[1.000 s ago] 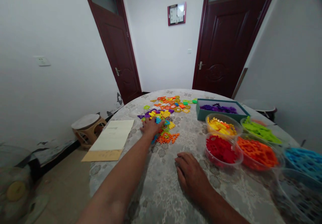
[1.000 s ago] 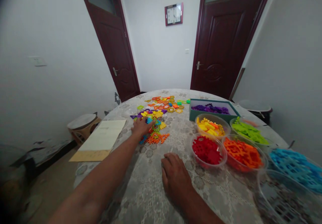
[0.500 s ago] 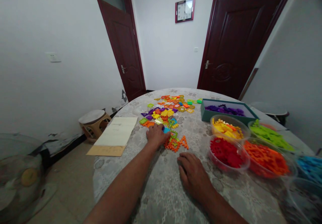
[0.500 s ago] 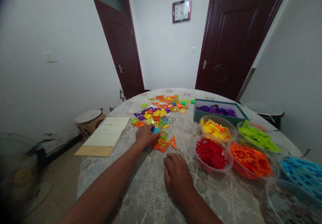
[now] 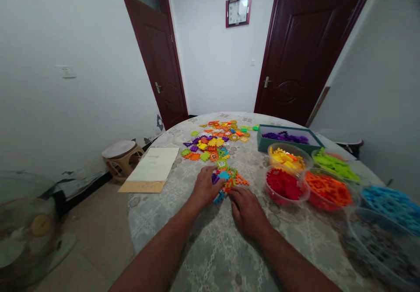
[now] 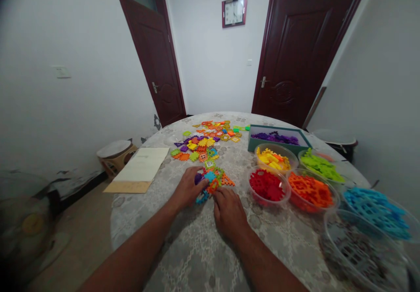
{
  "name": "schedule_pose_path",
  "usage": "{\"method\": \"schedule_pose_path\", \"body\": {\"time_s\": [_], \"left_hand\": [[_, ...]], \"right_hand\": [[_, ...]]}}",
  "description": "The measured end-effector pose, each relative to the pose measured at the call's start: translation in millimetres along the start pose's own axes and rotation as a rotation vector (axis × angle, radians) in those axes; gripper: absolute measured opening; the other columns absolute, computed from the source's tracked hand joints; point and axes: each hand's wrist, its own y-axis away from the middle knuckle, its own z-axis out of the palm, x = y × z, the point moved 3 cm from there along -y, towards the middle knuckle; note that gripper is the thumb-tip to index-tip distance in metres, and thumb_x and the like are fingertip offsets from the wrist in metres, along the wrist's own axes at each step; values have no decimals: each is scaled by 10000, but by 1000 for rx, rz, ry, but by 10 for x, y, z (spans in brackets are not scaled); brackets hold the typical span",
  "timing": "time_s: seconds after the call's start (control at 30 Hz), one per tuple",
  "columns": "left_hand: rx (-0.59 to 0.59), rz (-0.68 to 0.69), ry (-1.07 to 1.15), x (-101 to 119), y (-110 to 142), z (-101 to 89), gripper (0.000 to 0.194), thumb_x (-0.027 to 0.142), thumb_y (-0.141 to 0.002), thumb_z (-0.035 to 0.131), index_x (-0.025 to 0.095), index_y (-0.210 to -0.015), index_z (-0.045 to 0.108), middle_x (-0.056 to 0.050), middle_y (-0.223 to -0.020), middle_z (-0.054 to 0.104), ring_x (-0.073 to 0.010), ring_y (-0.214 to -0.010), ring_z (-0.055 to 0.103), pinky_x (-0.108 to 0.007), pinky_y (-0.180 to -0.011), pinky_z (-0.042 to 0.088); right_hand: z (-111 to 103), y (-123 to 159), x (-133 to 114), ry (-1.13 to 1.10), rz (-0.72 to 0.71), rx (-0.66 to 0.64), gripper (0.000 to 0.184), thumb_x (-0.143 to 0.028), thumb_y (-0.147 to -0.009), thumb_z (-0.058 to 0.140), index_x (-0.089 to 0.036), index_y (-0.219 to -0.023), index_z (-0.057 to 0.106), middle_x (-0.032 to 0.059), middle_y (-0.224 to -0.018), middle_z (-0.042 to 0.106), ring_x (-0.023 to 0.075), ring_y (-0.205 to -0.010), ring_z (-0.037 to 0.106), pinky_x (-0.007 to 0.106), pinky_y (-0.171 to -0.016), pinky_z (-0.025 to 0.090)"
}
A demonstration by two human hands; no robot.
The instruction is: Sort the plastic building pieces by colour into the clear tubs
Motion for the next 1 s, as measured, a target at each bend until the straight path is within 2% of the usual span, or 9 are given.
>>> {"method": "schedule_pose_path", "body": {"time_s": [0.07,0.17,0.23,0.33,0.53,0.63,0.73,0.8,1.0], "left_hand": [[-10,24,-17,-86,108,-82,559,429,-909,703,231,-1423,608,-139,-1451,612,-279,-1397,557,-421,-1208,407],[-101,-9,-131,-224,282,-132,930,595,-731,856,257,-1532,525,-166,-1520,570,-367,-1450,510,-493,-1204,405],[-144,-15,-207,-269,371,-102,1180,660,-584,927,260,-1590,460,-191,-1519,565,-415,-1441,509,-528,-1185,413],[-151,22,-247,-242,413,4,1284,660,-551,944,247,-1634,390,-208,-1531,543,-419,-1428,509,-545,-1198,383],[-163,84,-210,-136,251,131,1158,630,-619,928,248,-1597,441,-188,-1515,542,-381,-1391,524,-511,-1179,404],[-141,96,-250,-147,176,129,960,614,-723,865,239,-1535,516,-170,-1416,602,-359,-1316,557,-490,-1132,436],[-111,120,-287,-146,145,145,715,495,-846,772,263,-1486,552,-138,-1339,638,-328,-1274,568,-467,-1110,441],[-107,141,-300,-123,138,164,666,441,-858,753,248,-1466,561,-142,-1323,643,-326,-1250,571,-468,-1103,441],[-167,224,-299,-50,67,193,564,525,-939,678,225,-1408,591,-145,-1331,658,-328,-1197,584,-470,-1101,440]], "right_hand": [[-3,6,4,18,21,-10,394,-93,-943,561,-184,-1303,691,141,-1352,681,288,-1271,601,490,-1137,472],[14,12,15,38,43,-38,389,-97,-947,558,-176,-1302,698,145,-1381,670,295,-1306,581,498,-1152,455],[31,16,25,48,47,-44,405,-94,-953,550,-175,-1324,691,145,-1413,655,296,-1336,560,503,-1169,437],[39,22,28,66,49,-52,472,-80,-945,549,-195,-1389,661,138,-1458,634,291,-1372,535,504,-1177,422],[-22,13,-8,75,70,-72,456,-80,-956,522,-195,-1377,654,131,-1444,651,288,-1353,548,486,-1156,437],[-31,3,-3,57,74,-71,463,-57,-945,505,-198,-1362,650,124,-1425,661,279,-1331,561,467,-1149,441],[-18,-2,13,49,74,-65,464,-53,-937,509,-196,-1356,648,130,-1408,667,277,-1321,565,458,-1145,442],[-10,-3,21,43,73,-62,467,-54,-936,508,-193,-1361,645,135,-1402,668,276,-1322,562,459,-1151,436],[-1,-13,39,24,72,-71,496,-42,-920,497,-190,-1369,648,134,-1384,673,270,-1310,569,451,-1151,434]]}}
